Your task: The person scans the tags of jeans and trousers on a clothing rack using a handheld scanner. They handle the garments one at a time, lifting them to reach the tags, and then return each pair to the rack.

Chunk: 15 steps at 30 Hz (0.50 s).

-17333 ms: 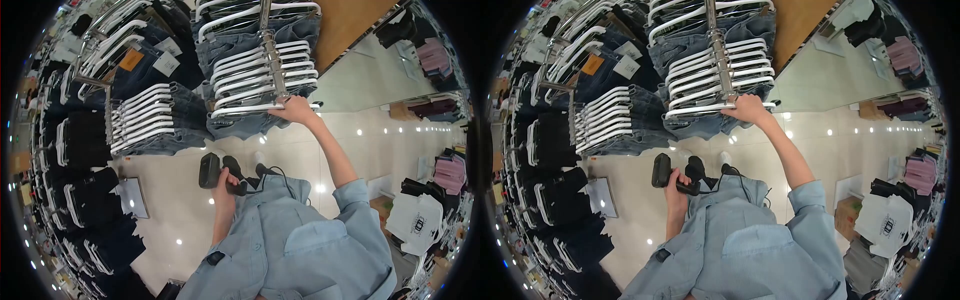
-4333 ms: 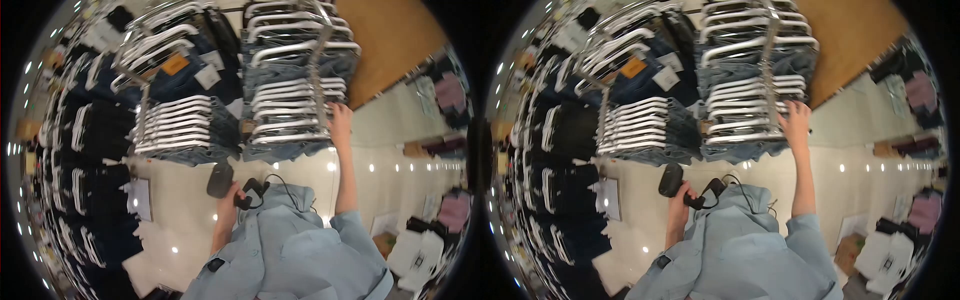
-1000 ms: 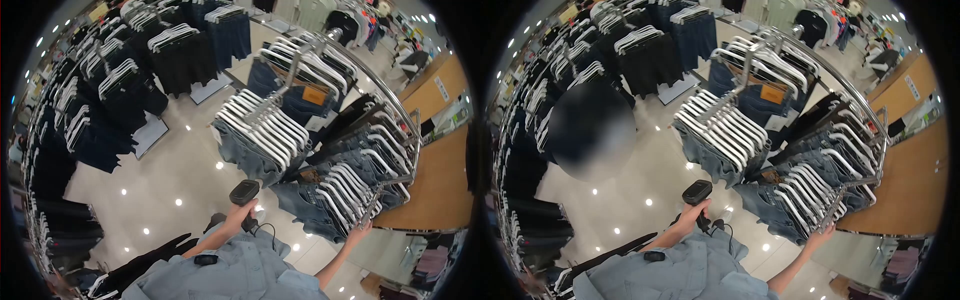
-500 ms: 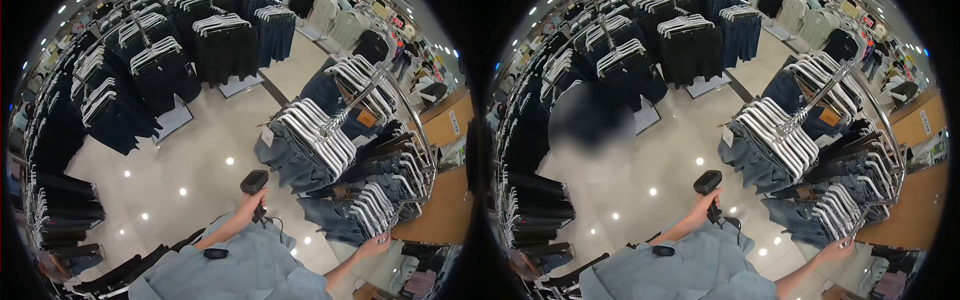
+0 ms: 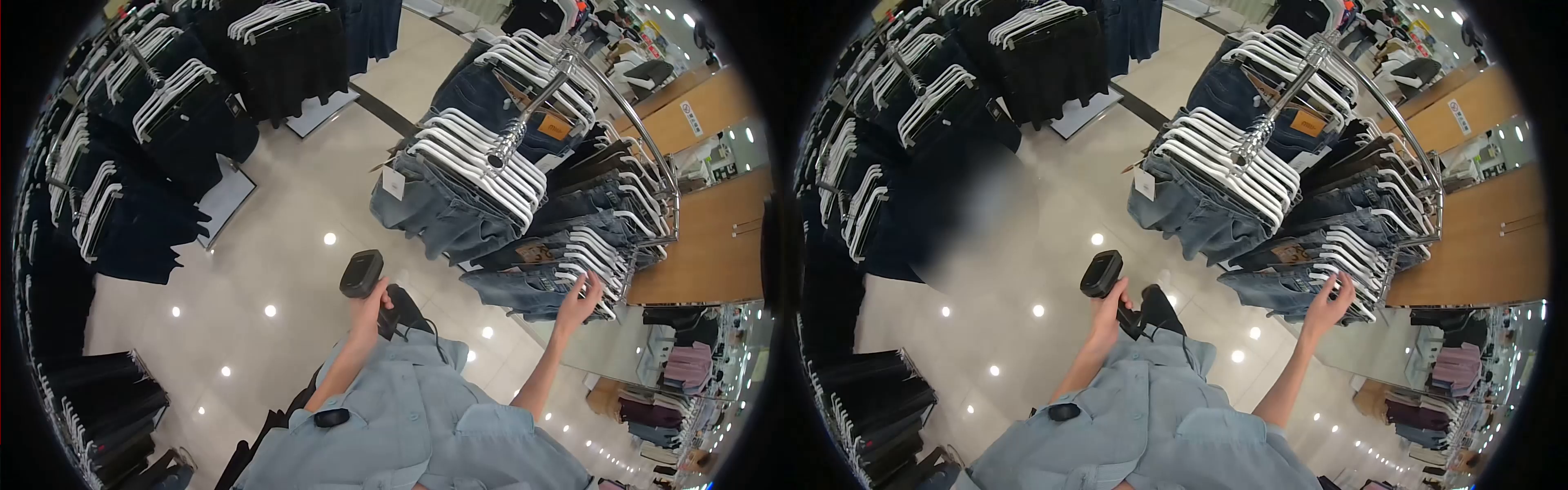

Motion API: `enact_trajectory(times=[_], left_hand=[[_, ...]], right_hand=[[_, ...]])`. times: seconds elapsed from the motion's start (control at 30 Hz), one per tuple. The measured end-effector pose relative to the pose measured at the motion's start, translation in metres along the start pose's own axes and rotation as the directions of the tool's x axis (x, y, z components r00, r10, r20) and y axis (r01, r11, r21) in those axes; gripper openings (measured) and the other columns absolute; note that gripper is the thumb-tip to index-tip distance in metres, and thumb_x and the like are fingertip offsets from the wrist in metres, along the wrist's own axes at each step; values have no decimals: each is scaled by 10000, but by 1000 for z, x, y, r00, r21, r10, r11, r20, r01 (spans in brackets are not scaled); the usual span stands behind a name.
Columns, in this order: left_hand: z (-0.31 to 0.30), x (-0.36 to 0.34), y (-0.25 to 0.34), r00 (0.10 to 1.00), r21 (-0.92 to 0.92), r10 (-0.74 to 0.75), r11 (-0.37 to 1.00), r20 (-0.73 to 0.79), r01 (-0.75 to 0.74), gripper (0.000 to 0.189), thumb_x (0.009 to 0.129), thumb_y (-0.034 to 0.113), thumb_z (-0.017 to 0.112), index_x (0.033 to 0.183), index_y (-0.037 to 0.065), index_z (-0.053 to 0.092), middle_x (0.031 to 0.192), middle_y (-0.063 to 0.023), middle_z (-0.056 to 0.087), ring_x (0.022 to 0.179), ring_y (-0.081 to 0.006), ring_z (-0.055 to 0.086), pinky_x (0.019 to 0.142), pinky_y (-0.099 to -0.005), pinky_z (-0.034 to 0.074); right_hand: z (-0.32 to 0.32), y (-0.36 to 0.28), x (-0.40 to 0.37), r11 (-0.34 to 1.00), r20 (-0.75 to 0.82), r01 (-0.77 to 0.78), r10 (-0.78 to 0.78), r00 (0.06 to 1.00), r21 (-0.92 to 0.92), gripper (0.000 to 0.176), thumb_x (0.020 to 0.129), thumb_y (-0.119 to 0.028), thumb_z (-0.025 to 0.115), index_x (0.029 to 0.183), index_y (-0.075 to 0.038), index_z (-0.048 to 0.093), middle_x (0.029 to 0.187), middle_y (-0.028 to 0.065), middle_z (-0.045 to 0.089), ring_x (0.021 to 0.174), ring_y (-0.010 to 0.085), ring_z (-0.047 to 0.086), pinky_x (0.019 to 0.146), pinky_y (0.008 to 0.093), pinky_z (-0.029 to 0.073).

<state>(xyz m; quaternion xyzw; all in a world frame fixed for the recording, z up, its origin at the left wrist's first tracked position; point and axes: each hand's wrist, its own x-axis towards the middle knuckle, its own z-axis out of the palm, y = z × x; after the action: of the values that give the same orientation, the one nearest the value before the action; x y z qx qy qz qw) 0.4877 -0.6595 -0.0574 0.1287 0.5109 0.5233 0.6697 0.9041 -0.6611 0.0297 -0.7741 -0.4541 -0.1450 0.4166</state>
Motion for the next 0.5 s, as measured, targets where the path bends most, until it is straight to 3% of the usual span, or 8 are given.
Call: enact_trajectory(times=[0.17, 0.23, 0.4, 0.5], left_hand=[[-5, 2, 8, 1000, -2, 23, 1000, 17, -23, 208, 955, 213, 739, 997, 55, 610, 719, -1, 527, 642, -119, 547, 606, -293, 470], [-8, 3, 13, 1000, -15, 28, 999, -6, -28, 204, 960, 209, 733, 999, 52, 609, 723, -2, 528, 644, -121, 548, 610, -297, 474], [-17, 19, 25, 997, 1, 46, 999, -61, -46, 191, 969, 201, 719, 1000, 49, 607, 730, -6, 533, 644, -124, 551, 619, -305, 487], [-8, 32, 34, 995, 3, -20, 1000, -103, 21, 178, 974, 195, 707, 993, 53, 602, 728, -7, 538, 639, -126, 557, 618, -303, 489]], right_hand=[[40, -22, -2, 993, 102, -50, 39, 994, 105, 246, 1015, -171, 631, 1202, -13, 661, 1279, 171, 614, 1229, 313, 570, 1034, 408, 450], [62, -34, 0, 990, 147, 15, -35, 989, 138, 246, 1018, -178, 627, 1203, -20, 661, 1274, 174, 616, 1218, 314, 572, 1016, 397, 456], [121, -83, 15, 960, 262, -68, -6, 965, 273, 249, 1028, -190, 617, 1201, -17, 656, 1290, 156, 583, 1156, 289, 588, 972, 379, 472], [152, -93, 27, 962, 255, 33, -105, 961, 270, 241, 1022, -187, 625, 1184, -11, 652, 1293, 167, 583, 1200, 319, 581, 1035, 405, 448]])
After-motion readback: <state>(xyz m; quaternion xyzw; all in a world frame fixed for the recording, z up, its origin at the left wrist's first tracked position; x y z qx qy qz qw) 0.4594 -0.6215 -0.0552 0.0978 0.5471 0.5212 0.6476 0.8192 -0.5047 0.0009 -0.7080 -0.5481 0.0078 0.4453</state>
